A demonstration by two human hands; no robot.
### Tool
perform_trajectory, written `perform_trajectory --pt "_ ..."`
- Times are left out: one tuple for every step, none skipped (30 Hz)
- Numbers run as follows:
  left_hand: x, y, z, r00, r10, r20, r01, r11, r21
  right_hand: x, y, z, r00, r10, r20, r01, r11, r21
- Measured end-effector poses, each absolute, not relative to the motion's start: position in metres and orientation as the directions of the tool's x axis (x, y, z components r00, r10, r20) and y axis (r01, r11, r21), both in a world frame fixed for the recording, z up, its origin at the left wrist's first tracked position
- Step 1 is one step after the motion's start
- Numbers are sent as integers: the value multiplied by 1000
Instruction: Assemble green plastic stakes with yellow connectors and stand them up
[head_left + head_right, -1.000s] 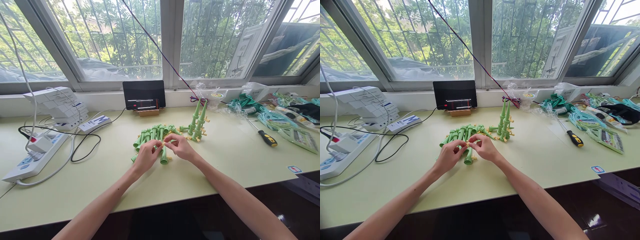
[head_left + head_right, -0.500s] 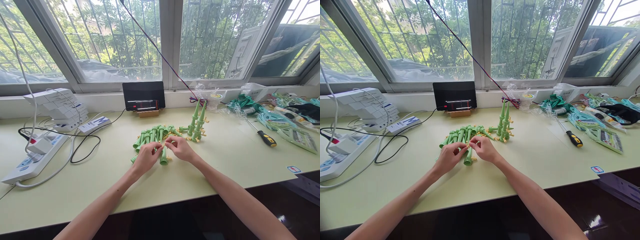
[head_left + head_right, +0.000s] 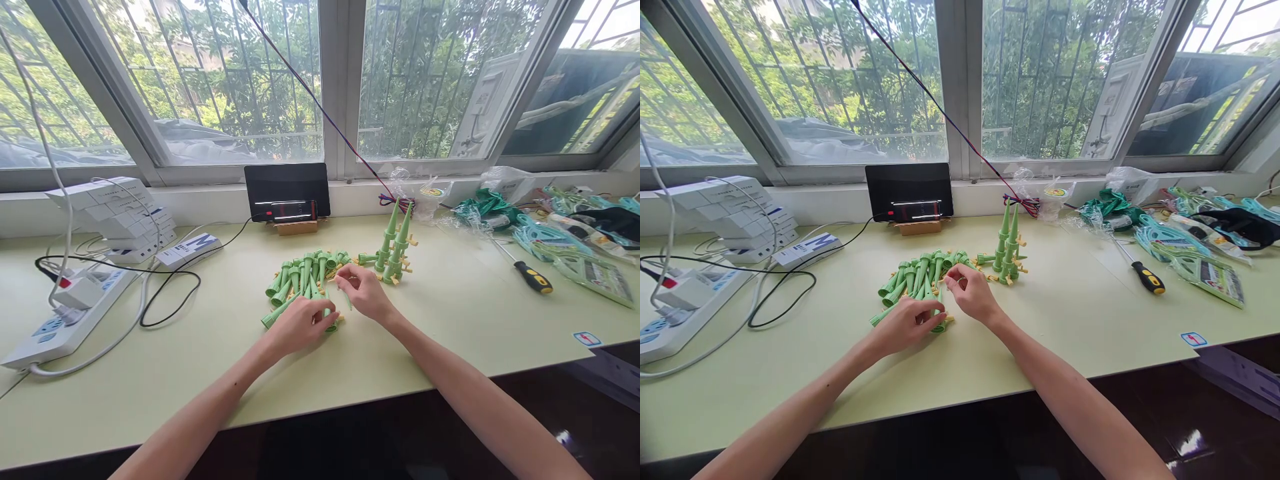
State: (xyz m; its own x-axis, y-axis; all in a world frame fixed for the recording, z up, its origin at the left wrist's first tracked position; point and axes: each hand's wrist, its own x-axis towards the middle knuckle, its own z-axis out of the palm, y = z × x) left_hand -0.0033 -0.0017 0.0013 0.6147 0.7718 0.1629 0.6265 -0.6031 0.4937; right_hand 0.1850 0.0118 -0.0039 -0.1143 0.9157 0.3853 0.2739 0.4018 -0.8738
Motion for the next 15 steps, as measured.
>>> perform_trajectory --pt "-3 -2 2 626 764 157 624 -611 487 185 12 -4 -111 917 384 280 399 -873" --pt "-3 -2 2 634 758 153 621 -617 482 185 11 -4 -106 917 384 285 398 -872" --pt "-3 -3 3 639 754 150 619 -621 480 185 11 -4 -102 917 385 289 397 -871" --pt "-3 -3 3 643 752 148 618 -622 481 185 11 -4 -99 917 386 294 398 -869" --pt "-3 -3 3 645 750 146 615 -623 483 184 11 -3 -97 917 388 297 398 -868" --pt "-3 -3 4 646 749 145 613 -623 486 184 11 -3 -95 917 388 301 398 -867" --pt "-3 -3 4 647 749 146 611 -623 489 184 11 -3 -93 917 388 305 397 -865" --pt "-2 -3 4 648 748 145 609 -622 492 184 11 -3 -92 917 387 311 396 -864" --pt "-2 -3 5 649 748 143 608 -622 494 184 11 -3 -91 917 388 317 396 -862" --pt "-2 -3 5 650 746 141 606 -622 496 184 11 -3 -89 917 389 320 396 -861" --pt "-2 -3 5 652 745 139 605 -622 497 184 11 -3 -88 917 390 323 397 -859" --pt "-2 -4 6 653 745 138 605 -622 497 184 11 -3 -86 916 391 324 397 -859" --pt "-2 -4 6 652 745 138 605 -622 497 184 11 -2 -86 916 392 324 398 -858" --pt "-2 -4 6 651 746 137 606 -620 498 184 11 -3 -83 916 393 325 398 -858" --pt "-1 -4 6 650 748 135 607 -618 499 184 11 -3 -81 916 393 325 397 -858"
